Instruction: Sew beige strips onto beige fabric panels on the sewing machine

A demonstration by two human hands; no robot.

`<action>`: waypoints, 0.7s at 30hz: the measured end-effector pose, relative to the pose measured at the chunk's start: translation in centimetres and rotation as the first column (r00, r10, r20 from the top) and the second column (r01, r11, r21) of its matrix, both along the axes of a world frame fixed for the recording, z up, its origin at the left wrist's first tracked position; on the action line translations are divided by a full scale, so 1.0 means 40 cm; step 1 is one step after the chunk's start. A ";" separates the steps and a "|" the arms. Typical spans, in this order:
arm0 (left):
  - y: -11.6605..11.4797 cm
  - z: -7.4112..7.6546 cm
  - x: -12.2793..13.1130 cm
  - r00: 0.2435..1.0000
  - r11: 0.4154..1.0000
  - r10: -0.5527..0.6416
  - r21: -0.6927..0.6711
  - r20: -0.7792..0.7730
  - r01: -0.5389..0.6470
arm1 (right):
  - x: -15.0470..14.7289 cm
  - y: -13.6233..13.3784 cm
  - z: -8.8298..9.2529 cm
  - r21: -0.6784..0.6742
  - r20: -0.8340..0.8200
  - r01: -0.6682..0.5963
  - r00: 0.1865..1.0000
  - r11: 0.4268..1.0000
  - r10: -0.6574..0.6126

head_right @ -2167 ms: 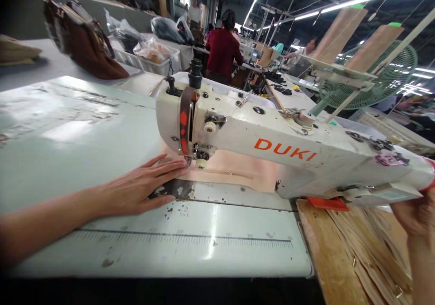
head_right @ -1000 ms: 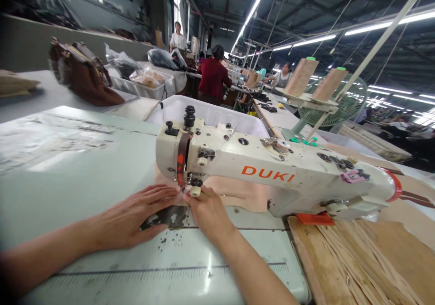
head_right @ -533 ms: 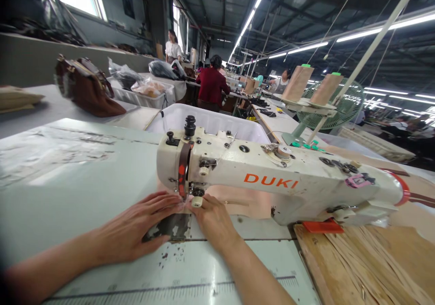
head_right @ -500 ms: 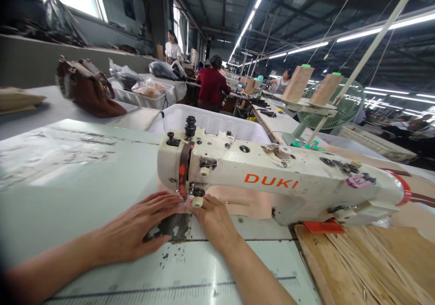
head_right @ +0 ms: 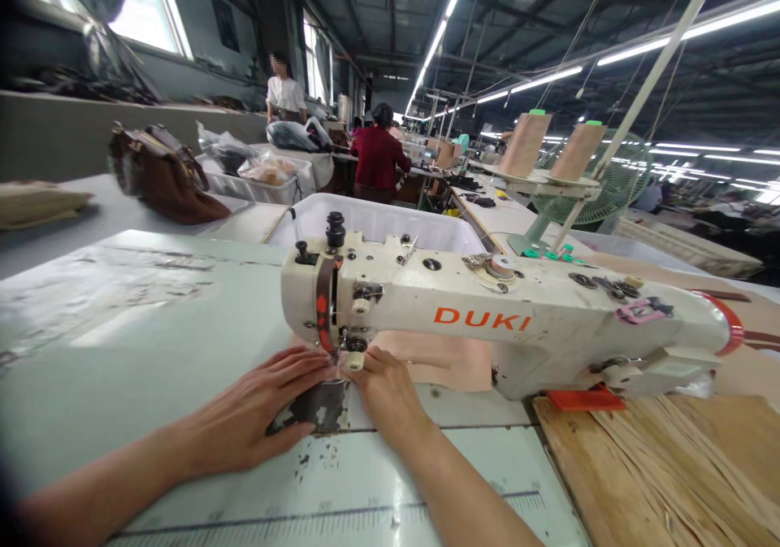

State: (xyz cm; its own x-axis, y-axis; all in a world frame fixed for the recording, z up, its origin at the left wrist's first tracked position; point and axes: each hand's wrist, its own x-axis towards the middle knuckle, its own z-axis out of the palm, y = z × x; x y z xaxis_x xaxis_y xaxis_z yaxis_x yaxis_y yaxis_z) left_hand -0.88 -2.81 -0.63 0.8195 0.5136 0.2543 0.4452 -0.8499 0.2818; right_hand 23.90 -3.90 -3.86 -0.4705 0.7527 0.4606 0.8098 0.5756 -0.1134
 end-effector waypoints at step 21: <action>0.018 -0.047 -0.005 1.000 0.968 0.021 0.249 -0.021 -0.015 | 0.068 0.053 -0.058 0.123 -0.002 -0.101 0.995 0.987 0.102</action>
